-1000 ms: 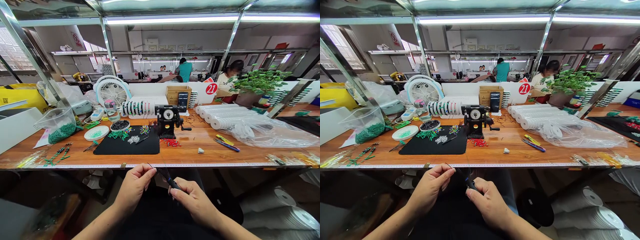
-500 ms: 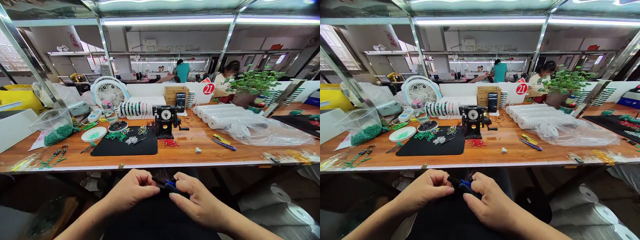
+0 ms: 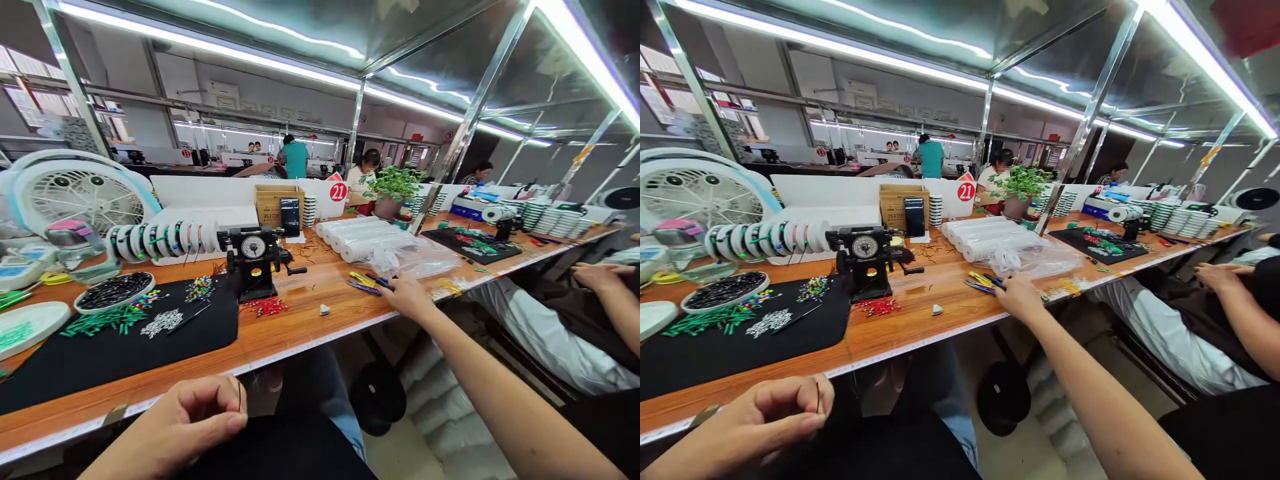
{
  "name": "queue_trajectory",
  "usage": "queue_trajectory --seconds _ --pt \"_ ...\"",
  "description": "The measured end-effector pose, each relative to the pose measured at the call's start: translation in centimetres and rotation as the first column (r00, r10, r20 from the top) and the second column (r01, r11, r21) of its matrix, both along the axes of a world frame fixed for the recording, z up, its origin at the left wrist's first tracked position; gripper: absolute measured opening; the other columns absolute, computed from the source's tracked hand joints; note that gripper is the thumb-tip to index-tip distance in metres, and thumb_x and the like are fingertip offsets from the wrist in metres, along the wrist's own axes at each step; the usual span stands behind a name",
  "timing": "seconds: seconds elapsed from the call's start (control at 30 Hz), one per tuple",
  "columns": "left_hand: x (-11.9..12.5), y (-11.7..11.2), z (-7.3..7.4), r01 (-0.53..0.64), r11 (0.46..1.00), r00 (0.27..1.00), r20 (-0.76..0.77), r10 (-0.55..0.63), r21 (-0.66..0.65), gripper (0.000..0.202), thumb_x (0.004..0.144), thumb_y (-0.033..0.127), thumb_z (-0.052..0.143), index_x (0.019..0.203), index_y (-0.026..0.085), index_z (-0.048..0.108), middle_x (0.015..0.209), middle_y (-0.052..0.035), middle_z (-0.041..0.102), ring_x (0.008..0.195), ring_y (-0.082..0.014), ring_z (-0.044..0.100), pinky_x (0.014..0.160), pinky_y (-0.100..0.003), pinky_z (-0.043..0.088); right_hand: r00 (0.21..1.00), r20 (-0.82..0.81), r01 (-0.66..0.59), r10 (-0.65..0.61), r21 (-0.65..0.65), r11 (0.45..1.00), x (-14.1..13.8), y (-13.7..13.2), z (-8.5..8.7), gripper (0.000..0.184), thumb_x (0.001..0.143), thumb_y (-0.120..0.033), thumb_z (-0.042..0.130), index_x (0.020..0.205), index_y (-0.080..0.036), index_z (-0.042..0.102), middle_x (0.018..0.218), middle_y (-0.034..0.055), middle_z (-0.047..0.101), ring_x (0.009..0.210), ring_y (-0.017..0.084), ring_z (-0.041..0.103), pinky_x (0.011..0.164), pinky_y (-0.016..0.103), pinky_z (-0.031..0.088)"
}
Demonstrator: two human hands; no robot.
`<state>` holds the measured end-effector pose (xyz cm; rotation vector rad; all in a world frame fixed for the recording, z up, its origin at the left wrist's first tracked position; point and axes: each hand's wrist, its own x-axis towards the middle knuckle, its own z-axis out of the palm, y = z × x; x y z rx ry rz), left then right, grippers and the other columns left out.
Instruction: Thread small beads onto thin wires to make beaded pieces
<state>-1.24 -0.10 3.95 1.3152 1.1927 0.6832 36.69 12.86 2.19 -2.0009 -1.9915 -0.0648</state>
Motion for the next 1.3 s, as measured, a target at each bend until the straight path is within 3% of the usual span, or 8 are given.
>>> queue_trajectory --seconds 0.17,0.37,0.53,0.8,0.9,1.07,1.17,1.3 --pt "0.4 0.4 -0.6 0.033 0.999 0.998 0.060 -0.033 0.005 0.034 0.057 0.045 0.074 0.051 0.018 0.054 0.081 -0.0068 0.066 0.071 -0.0198 0.055 0.062 -0.028 0.041 0.989 0.141 0.046 -0.039 -0.048 0.998 3.8 3.0 -0.8 0.030 0.082 -0.036 0.054 0.073 -0.012 0.069 0.085 0.0131 0.058 0.082 0.023 0.054 0.072 0.031 0.037" --pt "1.4 1.5 2.1 -0.044 0.968 0.996 0.070 0.063 -0.248 0.041 0.052 0.045 0.079 0.057 0.017 0.050 0.078 -0.0090 0.069 0.067 -0.0211 0.063 0.048 -0.023 0.041 0.979 0.203 -0.012 -0.003 0.072 0.997 -0.2 2.4 -1.5 0.033 0.087 -0.037 0.047 0.098 -0.011 0.064 0.104 0.0166 0.055 0.100 0.027 0.047 0.084 0.035 0.033" --pt "2.2 3.8 4.2 0.051 0.968 0.999 -0.004 -0.053 -0.247 0.036 0.060 0.041 0.076 0.065 0.016 0.052 0.077 -0.0101 0.071 0.076 -0.0243 0.067 0.058 -0.027 0.048 0.972 0.189 -0.148 0.138 0.036 0.988 -2.3 3.0 -2.3 0.021 0.085 -0.018 0.048 0.086 -0.008 0.066 0.093 0.0168 0.058 0.095 0.026 0.049 0.082 0.033 0.034" --pt "4.9 6.3 3.9 0.074 0.985 0.992 0.111 -0.057 -0.157 0.024 0.067 0.031 0.072 0.069 0.013 0.058 0.074 -0.0109 0.070 0.074 -0.0211 0.066 0.065 -0.029 0.049 0.960 -0.079 -0.258 0.270 0.136 0.957 -6.3 1.2 -0.3 0.024 0.090 -0.014 0.034 0.088 -0.007 0.057 0.086 0.0130 0.057 0.080 0.019 0.053 0.074 0.029 0.040" --pt "6.1 6.8 3.6 0.118 0.980 0.981 0.169 -0.091 -0.158 0.019 0.068 0.026 0.071 0.067 0.012 0.058 0.072 -0.0104 0.070 0.072 -0.0201 0.066 0.063 -0.027 0.048 0.838 -0.333 -0.422 0.432 0.108 0.900 -9.8 -1.8 0.9 0.028 0.095 -0.028 0.030 0.090 -0.013 0.054 0.070 0.0007 0.055 0.058 0.011 0.048 0.057 0.022 0.039" --pt "7.5 7.3 2.7 0.186 0.969 0.967 0.207 -0.151 -0.162 0.019 0.069 0.026 0.070 0.069 0.011 0.059 0.074 -0.0107 0.069 0.069 -0.0182 0.065 0.061 -0.026 0.046 0.125 -0.913 -0.661 0.389 0.216 0.719 -13.4 -4.9 1.7 0.022 0.081 -0.034 0.058 0.075 -0.014 0.053 0.066 -0.0031 0.048 0.060 0.008 0.042 0.058 0.021 0.036" --pt "7.7 7.5 1.9 0.175 0.980 0.949 0.281 -0.144 -0.091 0.022 0.074 0.031 0.067 0.075 0.010 0.061 0.076 -0.0096 0.067 0.070 -0.0161 0.063 0.066 -0.026 0.046 0.074 -0.943 -0.558 0.325 0.231 0.797 -13.7 -4.7 1.4 0.025 0.080 -0.032 0.060 0.066 -0.015 0.048 0.062 -0.0042 0.043 0.059 0.008 0.038 0.057 0.022 0.033" --pt "7.7 7.9 1.5 0.112 0.992 0.928 0.364 -0.081 -0.065 0.022 0.074 0.031 0.068 0.076 0.011 0.062 0.075 -0.0075 0.066 0.068 -0.0136 0.060 0.067 -0.025 0.046 0.256 -0.871 -0.474 0.419 0.265 0.840 -12.9 -4.2 0.8 0.029 0.084 -0.037 0.053 0.067 -0.015 0.048 0.062 -0.0037 0.042 0.059 0.009 0.038 0.056 0.023 0.032"
